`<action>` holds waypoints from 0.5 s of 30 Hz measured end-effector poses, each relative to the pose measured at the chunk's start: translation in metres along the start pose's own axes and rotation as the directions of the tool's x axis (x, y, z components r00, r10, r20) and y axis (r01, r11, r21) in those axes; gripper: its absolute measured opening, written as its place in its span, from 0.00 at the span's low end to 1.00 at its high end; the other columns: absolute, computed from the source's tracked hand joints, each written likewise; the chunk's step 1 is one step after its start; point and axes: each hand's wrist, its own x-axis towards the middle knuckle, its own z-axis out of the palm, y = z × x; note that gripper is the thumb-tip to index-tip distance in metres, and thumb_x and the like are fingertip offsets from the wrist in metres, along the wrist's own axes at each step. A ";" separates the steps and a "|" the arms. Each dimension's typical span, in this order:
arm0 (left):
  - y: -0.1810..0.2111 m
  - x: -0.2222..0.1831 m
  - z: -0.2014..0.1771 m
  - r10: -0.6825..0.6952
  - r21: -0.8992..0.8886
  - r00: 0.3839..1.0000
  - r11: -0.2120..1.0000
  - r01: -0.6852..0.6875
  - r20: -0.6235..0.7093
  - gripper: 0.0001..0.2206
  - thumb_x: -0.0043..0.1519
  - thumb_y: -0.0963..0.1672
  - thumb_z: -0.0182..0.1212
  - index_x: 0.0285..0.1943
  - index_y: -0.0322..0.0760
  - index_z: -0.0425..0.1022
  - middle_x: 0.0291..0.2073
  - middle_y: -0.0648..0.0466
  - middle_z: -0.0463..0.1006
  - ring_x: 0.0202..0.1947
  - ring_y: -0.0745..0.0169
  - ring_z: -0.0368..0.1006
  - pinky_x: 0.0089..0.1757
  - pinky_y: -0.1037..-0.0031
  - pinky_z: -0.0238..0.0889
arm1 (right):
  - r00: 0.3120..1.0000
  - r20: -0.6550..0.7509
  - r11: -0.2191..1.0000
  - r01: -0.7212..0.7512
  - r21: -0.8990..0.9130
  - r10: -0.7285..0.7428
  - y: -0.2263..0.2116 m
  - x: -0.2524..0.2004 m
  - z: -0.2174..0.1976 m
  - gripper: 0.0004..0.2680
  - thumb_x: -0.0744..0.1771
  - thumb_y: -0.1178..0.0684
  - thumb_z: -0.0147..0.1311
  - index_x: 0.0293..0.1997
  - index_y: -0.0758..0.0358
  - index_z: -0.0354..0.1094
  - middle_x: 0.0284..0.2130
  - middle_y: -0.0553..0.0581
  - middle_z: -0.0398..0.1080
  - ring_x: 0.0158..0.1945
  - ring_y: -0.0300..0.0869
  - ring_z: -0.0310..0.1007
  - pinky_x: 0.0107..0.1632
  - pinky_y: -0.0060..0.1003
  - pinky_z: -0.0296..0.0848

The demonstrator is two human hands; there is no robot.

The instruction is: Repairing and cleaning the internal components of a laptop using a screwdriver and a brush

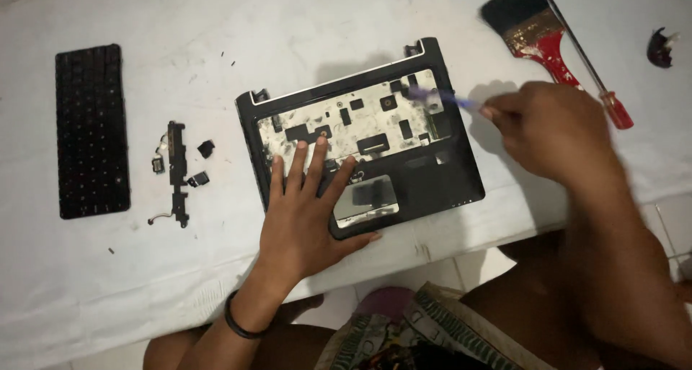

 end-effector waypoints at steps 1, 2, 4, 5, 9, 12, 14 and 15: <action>0.000 0.000 -0.001 -0.002 -0.009 1.000 1.000 0.002 -0.002 0.50 0.54 0.70 0.58 0.82 0.53 0.50 0.80 0.44 0.44 0.78 0.35 0.39 0.69 0.40 0.32 | 0.994 0.110 1.000 0.002 -0.006 -0.002 0.006 -0.003 -0.004 0.13 0.72 0.38 0.44 0.54 0.42 0.77 0.44 0.57 0.77 0.46 0.60 0.76 0.39 0.56 0.73; 0.001 0.001 -0.001 -0.007 -0.019 1.000 1.000 0.007 -0.008 0.50 0.54 0.70 0.59 0.82 0.52 0.51 0.80 0.44 0.44 0.78 0.35 0.39 0.70 0.40 0.32 | 0.976 0.217 1.000 0.007 -0.015 -0.004 0.013 -0.006 -0.008 0.14 0.71 0.37 0.44 0.54 0.39 0.77 0.45 0.52 0.77 0.51 0.56 0.76 0.43 0.54 0.72; 0.001 0.001 -0.002 -0.007 -0.038 1.000 0.999 0.007 -0.019 0.50 0.54 0.69 0.61 0.81 0.52 0.53 0.80 0.43 0.46 0.78 0.35 0.40 0.69 0.39 0.33 | 0.987 0.147 0.998 -0.068 0.012 0.066 0.008 -0.004 -0.011 0.13 0.71 0.39 0.45 0.56 0.39 0.77 0.44 0.59 0.78 0.48 0.62 0.77 0.44 0.58 0.74; 0.002 0.001 -0.002 -0.010 -0.058 0.999 0.998 0.008 -0.030 0.49 0.54 0.69 0.62 0.81 0.52 0.54 0.79 0.43 0.47 0.78 0.35 0.41 0.69 0.39 0.34 | 0.987 0.080 0.989 -0.140 0.043 0.137 0.007 -0.004 -0.012 0.12 0.71 0.40 0.47 0.57 0.38 0.77 0.44 0.66 0.79 0.46 0.68 0.78 0.45 0.62 0.76; 0.002 0.002 -0.004 -0.003 -0.073 1.000 0.997 0.002 -0.024 0.49 0.54 0.68 0.63 0.81 0.51 0.55 0.79 0.43 0.45 0.79 0.35 0.39 0.69 0.37 0.33 | 0.963 0.256 0.988 -0.112 0.103 0.082 0.011 -0.004 -0.021 0.13 0.70 0.51 0.46 0.57 0.40 0.77 0.57 0.50 0.75 0.57 0.56 0.73 0.56 0.58 0.70; 0.003 0.001 -0.007 -0.004 -0.074 0.999 0.997 0.002 -0.032 0.49 0.53 0.68 0.65 0.80 0.49 0.57 0.78 0.41 0.48 0.78 0.33 0.42 0.69 0.38 0.35 | 0.925 0.375 0.994 -0.092 0.058 0.064 0.020 -0.002 -0.012 0.12 0.71 0.44 0.46 0.55 0.40 0.78 0.47 0.50 0.80 0.42 0.50 0.78 0.46 0.48 0.72; 0.003 0.002 -0.007 0.003 -0.080 0.999 0.997 -0.006 -0.038 0.49 0.54 0.68 0.64 0.80 0.49 0.57 0.79 0.41 0.47 0.78 0.33 0.42 0.69 0.37 0.35 | 0.998 -0.021 0.998 0.059 -0.019 -0.059 0.040 0.013 0.020 0.11 0.71 0.43 0.48 0.50 0.42 0.80 0.38 0.62 0.78 0.49 0.62 0.74 0.48 0.57 0.66; 0.003 0.002 -0.007 0.007 -0.080 0.999 0.997 -0.010 -0.038 0.49 0.54 0.68 0.64 0.80 0.49 0.57 0.79 0.41 0.47 0.78 0.33 0.42 0.69 0.37 0.35 | 0.998 -0.021 0.998 0.055 -0.018 -0.055 0.035 0.008 0.011 0.11 0.71 0.43 0.48 0.50 0.42 0.80 0.38 0.62 0.78 0.49 0.62 0.74 0.48 0.57 0.66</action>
